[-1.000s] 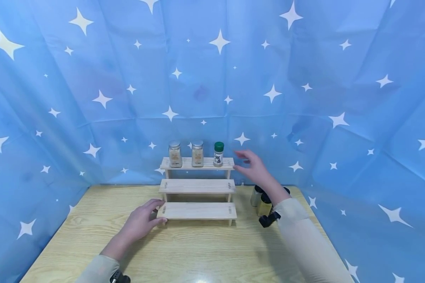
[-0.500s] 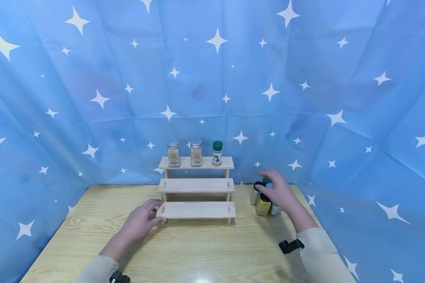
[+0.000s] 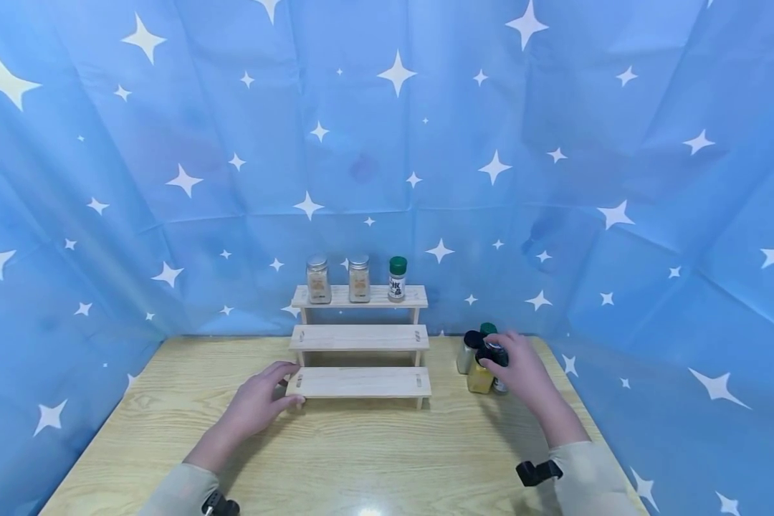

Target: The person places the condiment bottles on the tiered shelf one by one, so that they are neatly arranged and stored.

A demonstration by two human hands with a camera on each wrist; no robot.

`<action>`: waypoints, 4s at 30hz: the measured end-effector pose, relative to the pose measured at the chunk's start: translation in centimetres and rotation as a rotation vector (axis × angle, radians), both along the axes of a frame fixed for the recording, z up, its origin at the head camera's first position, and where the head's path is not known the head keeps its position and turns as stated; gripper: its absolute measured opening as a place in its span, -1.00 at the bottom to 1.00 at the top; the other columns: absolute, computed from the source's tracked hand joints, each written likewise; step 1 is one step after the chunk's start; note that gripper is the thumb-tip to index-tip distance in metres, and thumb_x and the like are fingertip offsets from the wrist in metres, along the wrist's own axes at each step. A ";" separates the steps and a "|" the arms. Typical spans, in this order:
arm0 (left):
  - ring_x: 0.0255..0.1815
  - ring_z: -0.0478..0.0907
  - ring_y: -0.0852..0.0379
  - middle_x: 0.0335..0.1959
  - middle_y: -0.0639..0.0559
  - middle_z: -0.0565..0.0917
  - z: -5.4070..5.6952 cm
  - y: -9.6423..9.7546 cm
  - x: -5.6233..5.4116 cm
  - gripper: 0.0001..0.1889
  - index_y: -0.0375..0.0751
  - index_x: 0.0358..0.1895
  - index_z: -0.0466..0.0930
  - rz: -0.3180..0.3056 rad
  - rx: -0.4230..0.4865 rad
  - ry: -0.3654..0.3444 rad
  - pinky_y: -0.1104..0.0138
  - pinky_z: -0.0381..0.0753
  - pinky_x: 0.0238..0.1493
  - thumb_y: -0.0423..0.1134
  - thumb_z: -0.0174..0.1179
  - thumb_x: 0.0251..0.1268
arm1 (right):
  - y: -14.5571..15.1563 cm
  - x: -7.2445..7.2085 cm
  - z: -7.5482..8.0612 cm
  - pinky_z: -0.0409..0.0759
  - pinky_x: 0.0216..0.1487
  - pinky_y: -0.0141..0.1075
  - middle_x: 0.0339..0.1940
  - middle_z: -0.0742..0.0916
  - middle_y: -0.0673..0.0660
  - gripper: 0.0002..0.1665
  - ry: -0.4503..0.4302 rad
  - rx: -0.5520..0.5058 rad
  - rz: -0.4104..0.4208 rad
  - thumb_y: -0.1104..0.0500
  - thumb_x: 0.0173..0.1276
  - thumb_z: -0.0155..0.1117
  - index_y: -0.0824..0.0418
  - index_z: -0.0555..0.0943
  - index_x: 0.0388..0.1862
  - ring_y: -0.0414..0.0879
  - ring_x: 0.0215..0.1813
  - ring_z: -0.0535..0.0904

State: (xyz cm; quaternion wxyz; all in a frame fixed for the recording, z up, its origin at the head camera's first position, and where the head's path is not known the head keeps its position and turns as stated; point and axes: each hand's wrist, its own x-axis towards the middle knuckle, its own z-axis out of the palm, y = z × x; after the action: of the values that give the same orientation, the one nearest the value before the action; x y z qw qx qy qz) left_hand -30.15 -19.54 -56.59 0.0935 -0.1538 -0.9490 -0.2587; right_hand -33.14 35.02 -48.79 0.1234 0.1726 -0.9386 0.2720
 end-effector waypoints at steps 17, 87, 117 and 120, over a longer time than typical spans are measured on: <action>0.17 0.75 0.04 0.45 0.04 0.65 -0.1 0.0 -0.1 -0.29 -0.06 0.54 0.58 0.003 0.001 -0.014 -0.13 0.65 0.33 0.10 0.53 0.42 | -0.6 0.0 -1.7 0.60 0.28 0.40 0.22 0.71 0.44 -0.48 0.097 0.102 -0.036 0.20 0.43 0.63 0.39 0.72 0.28 0.45 0.29 0.60; 0.07 0.77 0.06 0.39 0.05 0.68 -0.2 -0.2 0.3 -0.30 -0.07 0.51 0.60 -0.006 0.034 0.026 -0.03 0.77 0.16 0.08 0.56 0.39 | -21.7 -5.1 6.4 0.85 0.06 -0.21 0.10 0.68 0.16 -0.60 0.188 -0.457 0.275 0.26 0.46 0.61 0.27 0.76 0.23 0.08 0.13 0.72; 0.10 0.76 0.08 0.38 0.09 0.68 0.1 0.0 0.1 -0.34 -0.04 0.49 0.61 0.000 0.009 0.001 0.01 0.78 0.15 0.09 0.53 0.43 | -30.6 -6.4 5.1 0.81 0.12 -0.31 0.05 0.66 0.14 -0.56 0.075 -0.485 0.314 0.20 0.44 0.65 0.29 0.76 0.22 0.03 0.12 0.71; 0.10 0.76 0.08 0.38 0.09 0.68 0.1 0.0 0.1 -0.34 -0.04 0.49 0.62 0.002 0.006 0.001 0.00 0.78 0.15 0.10 0.53 0.43 | -31.1 -6.3 4.9 0.81 0.13 -0.29 0.06 0.66 0.16 -0.56 0.072 -0.511 0.315 0.21 0.44 0.65 0.30 0.76 0.23 0.05 0.14 0.71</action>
State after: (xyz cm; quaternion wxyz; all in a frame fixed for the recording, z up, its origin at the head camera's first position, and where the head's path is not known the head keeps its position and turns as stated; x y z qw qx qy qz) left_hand -30.02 -19.54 -56.46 0.0946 -0.1526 -0.9484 -0.2612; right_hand -39.46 3.95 -43.94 0.1522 0.2889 -0.7964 0.5090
